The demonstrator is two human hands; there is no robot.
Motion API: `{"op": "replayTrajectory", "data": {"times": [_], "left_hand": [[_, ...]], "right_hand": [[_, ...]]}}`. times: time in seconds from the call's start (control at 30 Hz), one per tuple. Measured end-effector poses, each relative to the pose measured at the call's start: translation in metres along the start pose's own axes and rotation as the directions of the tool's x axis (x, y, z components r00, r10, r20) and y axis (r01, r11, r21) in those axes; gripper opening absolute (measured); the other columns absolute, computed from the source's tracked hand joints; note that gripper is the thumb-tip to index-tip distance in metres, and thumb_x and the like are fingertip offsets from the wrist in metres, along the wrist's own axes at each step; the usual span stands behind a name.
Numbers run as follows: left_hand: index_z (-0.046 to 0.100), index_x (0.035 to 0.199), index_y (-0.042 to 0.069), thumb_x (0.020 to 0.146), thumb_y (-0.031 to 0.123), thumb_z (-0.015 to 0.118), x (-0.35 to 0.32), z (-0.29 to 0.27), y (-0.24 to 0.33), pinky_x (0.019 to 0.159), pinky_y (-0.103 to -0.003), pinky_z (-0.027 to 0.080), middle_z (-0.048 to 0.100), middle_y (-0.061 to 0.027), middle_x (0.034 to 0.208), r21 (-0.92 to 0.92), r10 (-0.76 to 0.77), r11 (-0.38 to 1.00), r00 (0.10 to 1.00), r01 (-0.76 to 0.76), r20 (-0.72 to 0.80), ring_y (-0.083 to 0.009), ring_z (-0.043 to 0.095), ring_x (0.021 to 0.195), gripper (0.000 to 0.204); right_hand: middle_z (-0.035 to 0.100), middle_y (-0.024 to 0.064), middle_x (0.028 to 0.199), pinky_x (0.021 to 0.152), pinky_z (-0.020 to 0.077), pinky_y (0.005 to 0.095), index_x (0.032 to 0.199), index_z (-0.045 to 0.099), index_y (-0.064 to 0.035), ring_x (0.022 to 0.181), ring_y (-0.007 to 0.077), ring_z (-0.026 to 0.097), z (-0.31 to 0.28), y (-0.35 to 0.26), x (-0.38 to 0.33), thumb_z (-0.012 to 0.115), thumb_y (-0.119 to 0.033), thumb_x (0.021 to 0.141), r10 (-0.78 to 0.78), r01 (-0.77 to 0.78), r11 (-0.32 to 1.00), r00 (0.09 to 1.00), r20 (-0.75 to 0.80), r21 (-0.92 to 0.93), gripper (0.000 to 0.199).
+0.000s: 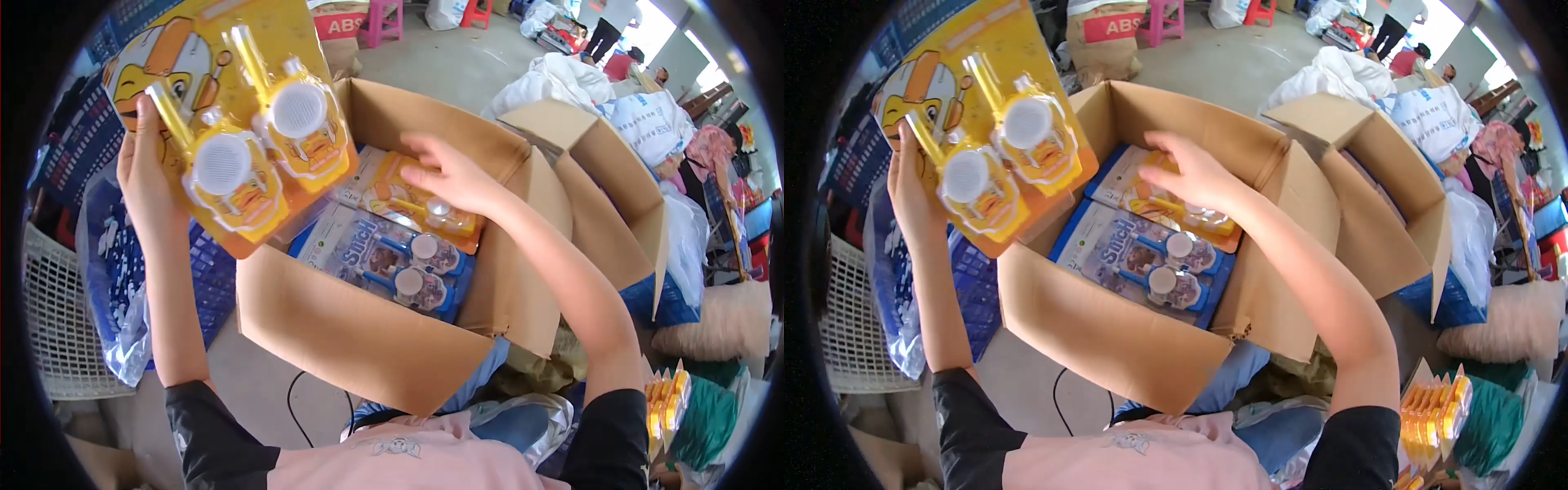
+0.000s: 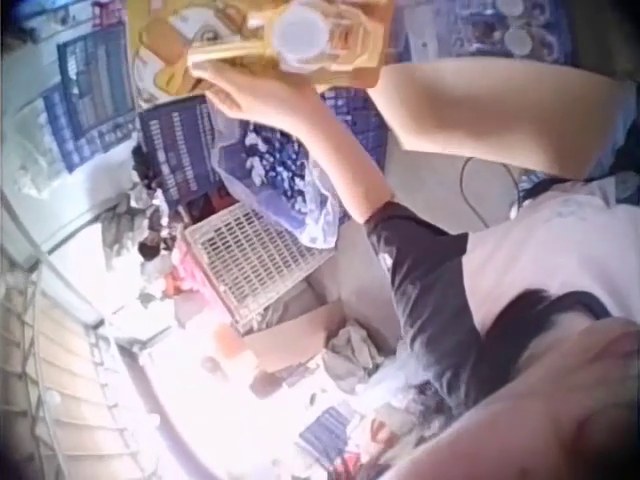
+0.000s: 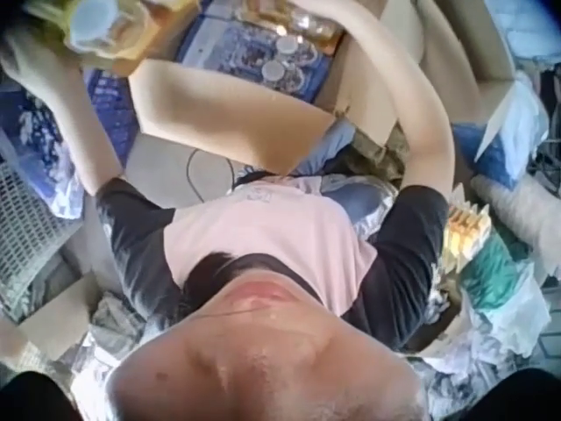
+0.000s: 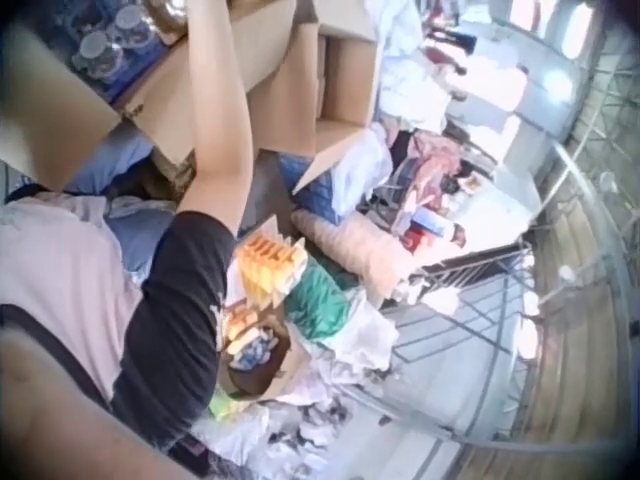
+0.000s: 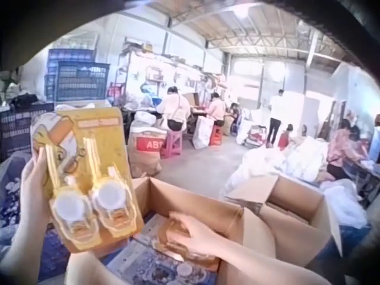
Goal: Packing toy walkie-talkies into individual plastic bags and then into cardboard boxes.
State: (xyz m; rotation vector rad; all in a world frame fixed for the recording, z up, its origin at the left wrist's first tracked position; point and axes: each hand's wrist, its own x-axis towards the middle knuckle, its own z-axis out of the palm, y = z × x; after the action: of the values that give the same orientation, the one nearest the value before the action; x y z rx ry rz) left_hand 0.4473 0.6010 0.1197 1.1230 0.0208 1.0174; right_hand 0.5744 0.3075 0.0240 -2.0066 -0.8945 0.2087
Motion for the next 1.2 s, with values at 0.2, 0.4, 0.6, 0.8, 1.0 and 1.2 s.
{"op": "replayTrajectory", "data": {"times": [0.2,0.4,0.6,0.8,1.0,1.2], "left_hand": [[0.063,0.102,0.003,0.087,0.007,0.057,-0.025,0.038,-0.013,0.065,-0.022,0.047,0.066,-0.0087,0.085,0.727,-0.089,0.539,0.829,-0.426,0.552,-0.0079,0.059,0.075,0.017],[0.055,0.113,0.003,0.077,0.012,0.058,-0.094,0.061,-0.083,0.056,-0.033,0.05,0.063,-0.0151,0.103,0.146,-0.526,-0.014,0.131,-0.989,0.84,-0.0228,0.065,0.067,0.037],[0.062,0.111,0.002,0.075,0.056,0.063,-0.09,0.083,-0.096,0.069,-0.042,0.052,0.062,-0.0244,0.1,0.641,-0.854,0.437,-0.515,-0.631,0.075,-0.0299,0.065,0.084,0.065],[-0.031,0.136,0.016,0.063,0.058,0.073,-0.074,-0.03,-0.208,0.109,-0.051,0.012,-0.02,-0.0366,0.14,0.261,-0.982,0.186,-0.167,-0.947,0.093,-0.0492,-0.009,0.133,0.134],[-0.023,0.133,0.014,0.066,0.054,0.072,-0.094,0.094,-0.198,0.105,-0.05,0.015,-0.018,-0.0338,0.133,0.168,-0.973,0.22,-0.204,-0.961,0.108,-0.045,-0.004,0.129,0.122],[-0.004,0.132,0.012,0.069,0.048,0.071,-0.24,0.247,-0.221,0.101,-0.046,0.023,0.001,-0.0319,0.13,-0.204,-0.889,0.422,-0.448,-0.883,0.1,-0.0407,0.012,0.123,0.104]], "right_hand": [[0.052,0.0073,0.123,0.077,0.0516,0.0257,0.125,0.047,-0.0083,0.095,0.0128,0.06,-0.039,-0.125,-0.05,0.062,-0.016,0.087,-0.159,0.162,0.987,0.983,-0.094,0.019,0.042],[0.056,0.0099,0.111,0.078,0.0496,0.0325,0.125,0.05,-0.0087,0.089,0.0195,0.061,-0.062,-0.13,-0.166,0.062,-0.015,0.085,-0.127,0.134,0.961,0.991,0.044,-0.244,0.042],[0.059,0.0095,0.103,0.075,0.0488,0.0331,0.12,0.052,-0.0097,0.089,0.0233,0.061,-0.082,-0.146,-0.294,0.062,-0.021,0.086,0.161,-0.166,0.934,0.986,-0.043,-0.315,0.037],[0.062,0.0096,0.102,0.073,0.0485,0.0298,0.116,0.057,-0.0065,0.085,0.018,0.062,-0.078,-0.185,-0.444,0.065,-0.022,0.084,0.407,-0.498,0.859,0.803,-0.434,-0.116,0.037],[0.065,0.0063,0.097,0.077,0.0486,0.0296,0.113,0.06,-0.0057,0.087,0.017,0.061,-0.061,-0.232,-0.611,0.065,-0.017,0.083,0.439,-0.795,0.6,0.426,-0.791,-0.096,0.032],[0.062,0.0089,0.101,0.085,0.0445,0.0276,0.11,0.059,-0.0012,0.092,0.0153,0.057,-0.098,-0.249,-0.793,0.062,-0.02,0.085,0.217,-0.868,0.444,-0.137,-0.967,0.222,0.031]]}}
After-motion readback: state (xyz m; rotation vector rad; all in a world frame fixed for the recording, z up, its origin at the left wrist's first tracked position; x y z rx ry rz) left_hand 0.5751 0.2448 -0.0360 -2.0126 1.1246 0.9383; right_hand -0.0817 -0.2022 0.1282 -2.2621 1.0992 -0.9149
